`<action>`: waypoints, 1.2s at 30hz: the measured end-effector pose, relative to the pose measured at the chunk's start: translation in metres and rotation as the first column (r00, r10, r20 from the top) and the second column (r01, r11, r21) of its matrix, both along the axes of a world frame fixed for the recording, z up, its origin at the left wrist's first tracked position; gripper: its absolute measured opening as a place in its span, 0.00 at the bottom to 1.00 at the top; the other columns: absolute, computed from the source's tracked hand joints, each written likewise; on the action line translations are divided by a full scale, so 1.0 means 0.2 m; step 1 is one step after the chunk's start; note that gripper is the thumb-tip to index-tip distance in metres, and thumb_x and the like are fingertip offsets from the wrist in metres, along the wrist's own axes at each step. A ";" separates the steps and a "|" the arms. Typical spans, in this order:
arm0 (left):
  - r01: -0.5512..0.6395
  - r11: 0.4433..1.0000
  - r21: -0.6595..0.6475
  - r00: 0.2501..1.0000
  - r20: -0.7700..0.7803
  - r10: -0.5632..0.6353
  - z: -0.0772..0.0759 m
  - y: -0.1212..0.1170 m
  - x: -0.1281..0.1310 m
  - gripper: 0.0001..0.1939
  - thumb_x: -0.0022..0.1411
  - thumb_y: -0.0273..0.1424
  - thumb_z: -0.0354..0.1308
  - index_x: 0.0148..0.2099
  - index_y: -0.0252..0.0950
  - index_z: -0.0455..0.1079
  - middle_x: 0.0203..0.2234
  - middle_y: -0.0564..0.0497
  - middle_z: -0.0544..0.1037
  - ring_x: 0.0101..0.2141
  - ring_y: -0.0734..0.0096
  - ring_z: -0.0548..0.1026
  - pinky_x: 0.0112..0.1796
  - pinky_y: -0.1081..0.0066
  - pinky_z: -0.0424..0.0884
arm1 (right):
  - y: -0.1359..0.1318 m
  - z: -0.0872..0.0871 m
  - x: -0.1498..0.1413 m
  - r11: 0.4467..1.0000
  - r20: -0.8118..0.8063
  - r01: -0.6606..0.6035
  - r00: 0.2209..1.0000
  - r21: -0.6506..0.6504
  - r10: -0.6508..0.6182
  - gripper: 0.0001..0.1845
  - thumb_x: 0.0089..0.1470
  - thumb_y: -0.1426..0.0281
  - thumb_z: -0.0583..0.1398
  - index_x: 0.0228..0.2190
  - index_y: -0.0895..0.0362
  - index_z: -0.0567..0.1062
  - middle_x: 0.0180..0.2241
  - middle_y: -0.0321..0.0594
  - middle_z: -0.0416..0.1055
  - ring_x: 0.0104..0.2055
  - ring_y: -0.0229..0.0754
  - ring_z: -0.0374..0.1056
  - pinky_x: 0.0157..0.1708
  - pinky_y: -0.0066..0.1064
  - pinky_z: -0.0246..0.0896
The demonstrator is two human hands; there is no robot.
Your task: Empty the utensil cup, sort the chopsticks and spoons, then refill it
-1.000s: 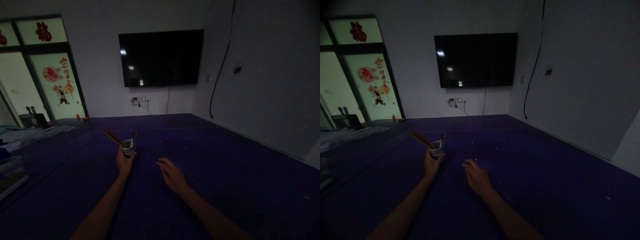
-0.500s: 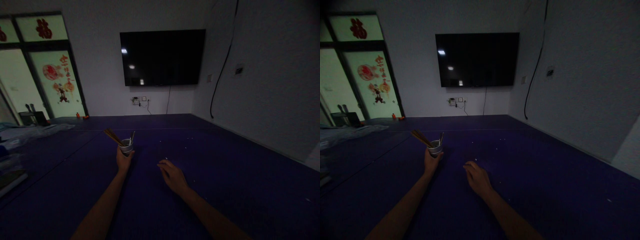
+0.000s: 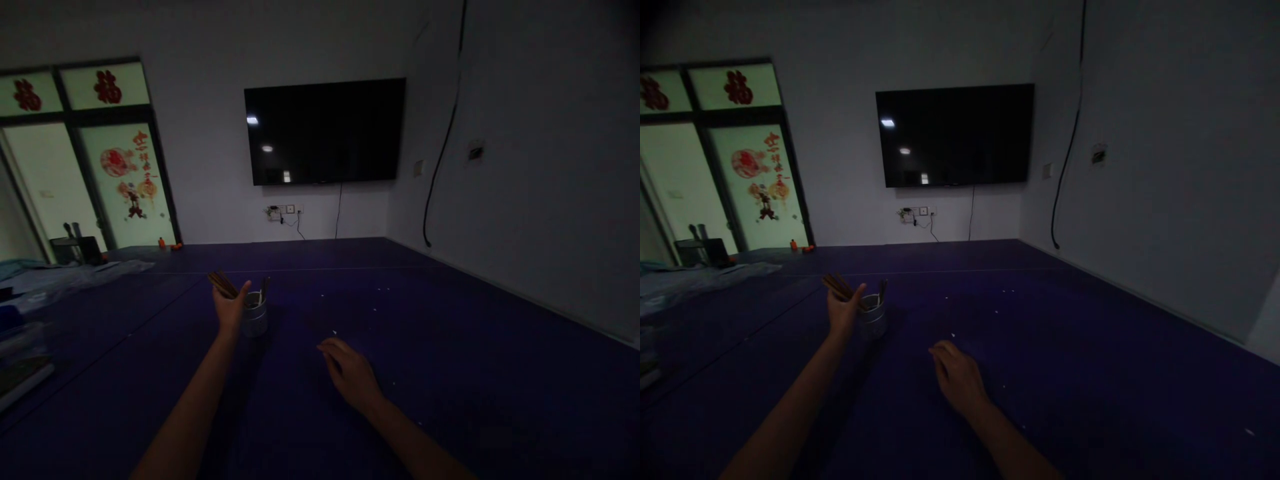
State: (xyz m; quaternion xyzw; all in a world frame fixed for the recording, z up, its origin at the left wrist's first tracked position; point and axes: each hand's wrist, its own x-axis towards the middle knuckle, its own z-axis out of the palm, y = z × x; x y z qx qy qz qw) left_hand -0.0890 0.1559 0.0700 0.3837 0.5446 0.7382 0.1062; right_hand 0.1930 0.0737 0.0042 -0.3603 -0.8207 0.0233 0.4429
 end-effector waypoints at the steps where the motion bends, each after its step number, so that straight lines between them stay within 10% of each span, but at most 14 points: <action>1: 0.018 1.000 -0.006 0.999 0.036 -0.017 0.03 0.02 -0.01 0.34 0.41 0.39 0.68 0.50 0.35 0.62 0.41 0.43 0.73 0.42 0.57 0.73 0.40 0.62 0.71 | 0.00 0.00 0.00 1.000 0.001 0.000 1.000 -0.009 0.000 0.18 0.59 0.73 0.48 0.44 0.51 0.74 0.41 0.41 0.74 0.40 0.39 0.72 0.41 0.32 0.68; 9: 0.082 0.996 0.034 0.975 0.204 -0.087 0.06 0.16 -0.03 0.12 0.49 0.39 0.57 0.31 0.37 0.61 0.18 0.58 0.66 0.23 0.72 0.71 0.26 0.72 0.66 | 0.01 -0.02 0.01 0.999 -0.031 0.044 0.999 -0.024 -0.045 0.18 0.59 0.72 0.48 0.44 0.51 0.74 0.41 0.41 0.75 0.42 0.41 0.72 0.41 0.33 0.69; 21: 0.201 0.961 0.189 0.955 0.180 -0.235 0.11 0.15 -0.04 0.21 0.45 0.49 0.59 0.30 0.38 0.58 0.17 0.60 0.63 0.20 0.77 0.66 0.24 0.76 0.61 | 0.14 0.09 -0.02 0.997 -0.119 0.073 0.990 0.005 -0.072 0.16 0.57 0.70 0.50 0.40 0.53 0.76 0.38 0.42 0.76 0.39 0.42 0.72 0.39 0.34 0.68; 36: 0.056 0.869 0.491 0.995 0.048 -0.092 0.41 -0.03 -0.15 0.16 0.53 0.44 0.56 0.34 0.39 0.58 0.23 0.59 0.63 0.24 0.79 0.66 0.33 0.73 0.69 | 0.19 -0.05 0.00 0.987 0.085 0.158 0.983 0.032 -0.160 0.18 0.57 0.70 0.49 0.40 0.53 0.77 0.39 0.39 0.77 0.39 0.42 0.74 0.40 0.35 0.70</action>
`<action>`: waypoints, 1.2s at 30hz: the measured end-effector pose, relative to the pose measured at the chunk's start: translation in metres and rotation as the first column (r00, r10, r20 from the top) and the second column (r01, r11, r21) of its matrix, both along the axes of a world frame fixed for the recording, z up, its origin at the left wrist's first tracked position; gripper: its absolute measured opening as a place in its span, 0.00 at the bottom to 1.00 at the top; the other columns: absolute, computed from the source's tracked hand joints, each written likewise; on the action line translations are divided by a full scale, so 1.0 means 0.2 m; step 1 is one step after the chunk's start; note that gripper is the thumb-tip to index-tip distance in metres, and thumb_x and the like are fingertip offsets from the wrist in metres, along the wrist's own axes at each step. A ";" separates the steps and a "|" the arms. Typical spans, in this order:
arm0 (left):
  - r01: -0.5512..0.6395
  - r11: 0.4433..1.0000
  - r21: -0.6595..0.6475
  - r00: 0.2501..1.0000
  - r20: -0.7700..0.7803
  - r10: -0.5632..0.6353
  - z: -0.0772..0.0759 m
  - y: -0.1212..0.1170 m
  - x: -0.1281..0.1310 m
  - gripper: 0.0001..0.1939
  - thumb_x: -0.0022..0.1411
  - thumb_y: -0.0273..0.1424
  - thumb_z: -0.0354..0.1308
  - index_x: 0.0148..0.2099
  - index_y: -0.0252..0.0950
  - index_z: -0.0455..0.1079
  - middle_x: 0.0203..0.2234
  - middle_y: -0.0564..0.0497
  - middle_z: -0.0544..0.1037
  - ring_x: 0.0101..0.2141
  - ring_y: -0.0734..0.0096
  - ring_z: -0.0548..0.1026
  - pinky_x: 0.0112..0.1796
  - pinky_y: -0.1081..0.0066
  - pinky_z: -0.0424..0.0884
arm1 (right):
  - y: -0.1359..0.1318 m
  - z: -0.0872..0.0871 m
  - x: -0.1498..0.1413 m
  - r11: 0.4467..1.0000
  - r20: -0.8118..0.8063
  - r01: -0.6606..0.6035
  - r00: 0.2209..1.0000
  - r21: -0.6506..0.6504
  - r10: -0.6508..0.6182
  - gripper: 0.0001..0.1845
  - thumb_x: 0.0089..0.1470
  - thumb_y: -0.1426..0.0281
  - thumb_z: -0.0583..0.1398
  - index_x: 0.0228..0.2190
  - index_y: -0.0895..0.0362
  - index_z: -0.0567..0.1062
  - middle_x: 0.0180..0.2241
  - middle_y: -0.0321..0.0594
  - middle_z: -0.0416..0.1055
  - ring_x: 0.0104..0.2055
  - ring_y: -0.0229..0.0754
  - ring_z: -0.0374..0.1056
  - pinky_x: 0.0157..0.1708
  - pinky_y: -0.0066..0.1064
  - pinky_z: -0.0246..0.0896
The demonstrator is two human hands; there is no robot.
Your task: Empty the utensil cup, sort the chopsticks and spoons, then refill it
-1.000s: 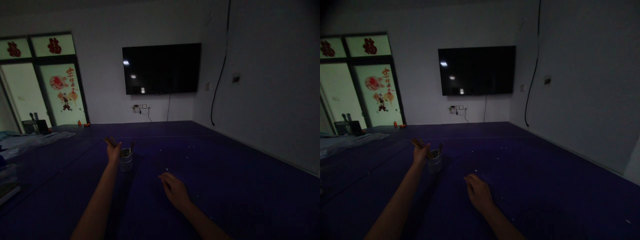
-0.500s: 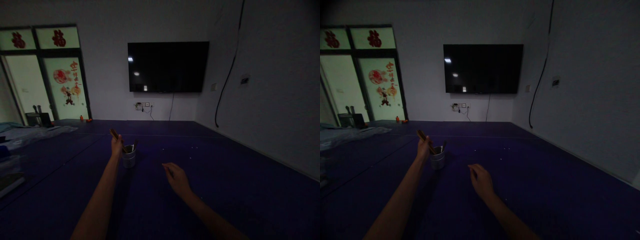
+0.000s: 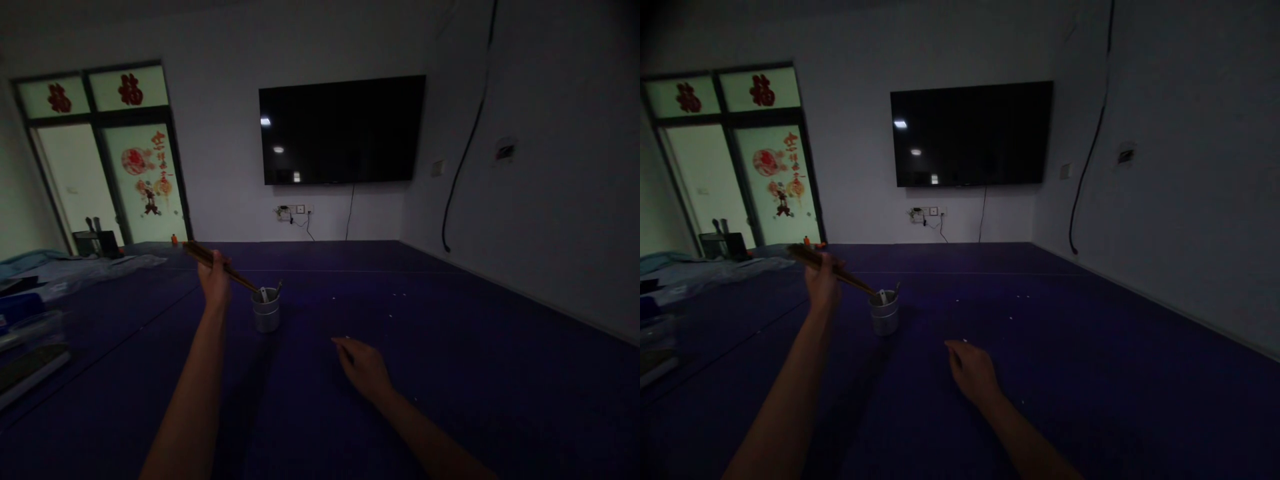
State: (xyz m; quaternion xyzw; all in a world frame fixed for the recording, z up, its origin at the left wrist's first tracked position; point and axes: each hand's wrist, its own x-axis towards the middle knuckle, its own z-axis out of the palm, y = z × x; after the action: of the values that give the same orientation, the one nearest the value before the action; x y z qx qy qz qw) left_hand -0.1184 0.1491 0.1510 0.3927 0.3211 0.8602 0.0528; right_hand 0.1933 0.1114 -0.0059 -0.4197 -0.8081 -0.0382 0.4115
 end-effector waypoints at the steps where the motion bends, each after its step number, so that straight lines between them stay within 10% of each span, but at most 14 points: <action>1: -0.059 0.998 -0.019 0.998 -0.025 0.058 0.02 -0.02 -0.03 0.14 0.56 0.44 0.54 0.35 0.39 0.57 0.24 0.59 0.63 0.24 0.78 0.66 0.34 0.72 0.69 | -0.01 0.00 -0.01 1.000 0.015 -0.003 1.000 -0.002 0.004 0.18 0.57 0.70 0.49 0.40 0.52 0.77 0.39 0.39 0.77 0.39 0.42 0.74 0.40 0.35 0.70; 6: -0.415 0.833 -0.366 0.895 -0.329 0.302 0.01 -0.10 -0.18 0.10 0.61 0.39 0.48 0.35 0.38 0.60 0.24 0.54 0.66 0.27 0.70 0.69 0.30 0.70 0.66 | -0.04 0.00 -0.04 0.999 0.071 -0.041 0.997 0.001 0.041 0.19 0.57 0.72 0.49 0.40 0.54 0.77 0.39 0.40 0.77 0.38 0.43 0.74 0.40 0.36 0.70; 10: -0.488 0.632 -0.602 0.857 -0.468 0.216 -0.12 -0.03 -0.25 0.05 0.51 0.27 0.56 0.26 0.37 0.63 0.18 0.51 0.67 0.29 0.60 0.73 0.31 0.68 0.65 | -0.03 0.00 -0.04 0.999 0.074 -0.049 0.996 0.015 0.048 0.18 0.56 0.72 0.49 0.40 0.54 0.77 0.40 0.40 0.77 0.39 0.42 0.74 0.40 0.34 0.70; 11: -0.555 0.456 -0.696 0.813 -0.570 0.119 -0.17 -0.01 -0.25 0.04 0.52 0.26 0.54 0.26 0.37 0.63 0.19 0.50 0.69 0.31 0.60 0.74 0.32 0.68 0.66 | -0.03 0.00 -0.04 0.999 0.072 -0.048 0.996 0.019 0.047 0.18 0.56 0.72 0.49 0.40 0.54 0.77 0.40 0.40 0.77 0.39 0.42 0.74 0.40 0.34 0.70; 12: -0.572 0.393 -0.720 0.801 -0.594 0.079 -0.21 0.01 -0.25 0.03 0.52 0.25 0.54 0.27 0.37 0.65 0.21 0.47 0.71 0.32 0.58 0.75 0.32 0.67 0.66 | -0.03 0.00 -0.03 0.999 0.069 -0.047 0.997 0.023 0.045 0.18 0.56 0.72 0.49 0.40 0.54 0.77 0.40 0.40 0.77 0.39 0.42 0.74 0.40 0.34 0.70; 14: -0.592 0.330 -0.735 0.786 -0.618 0.032 -0.30 0.05 -0.23 0.04 0.51 0.24 0.53 0.29 0.36 0.67 0.24 0.43 0.74 0.34 0.55 0.76 0.32 0.66 0.67 | -0.03 0.00 -0.03 0.998 0.067 -0.048 0.997 0.032 0.046 0.19 0.56 0.72 0.49 0.40 0.54 0.77 0.39 0.41 0.77 0.39 0.42 0.74 0.39 0.35 0.70; 24: -0.669 0.264 -0.695 0.706 -0.705 -0.068 -0.61 0.08 -0.19 0.05 0.51 0.22 0.54 0.30 0.34 0.71 0.33 0.37 0.77 0.40 0.54 0.75 0.36 0.68 0.66 | -0.02 -0.01 -0.03 0.997 0.046 -0.065 0.997 0.046 0.063 0.18 0.56 0.72 0.49 0.40 0.54 0.77 0.39 0.40 0.77 0.38 0.42 0.74 0.40 0.35 0.70; 36: -0.527 0.300 -0.795 0.832 -0.555 -0.009 -0.66 0.14 -0.29 0.09 0.38 0.27 0.65 0.26 0.35 0.70 0.31 0.38 0.78 0.40 0.48 0.75 0.36 0.63 0.68 | -0.03 0.00 -0.03 0.997 0.069 -0.077 0.995 0.015 0.076 0.19 0.57 0.72 0.48 0.40 0.54 0.77 0.40 0.40 0.77 0.39 0.41 0.73 0.41 0.34 0.69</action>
State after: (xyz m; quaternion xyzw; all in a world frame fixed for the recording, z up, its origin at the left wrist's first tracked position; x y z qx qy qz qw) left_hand -0.1758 0.1761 0.0192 0.4222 0.8138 0.3969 0.0431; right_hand 0.1875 0.1058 -0.0068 -0.3831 -0.8369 -0.0441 0.3884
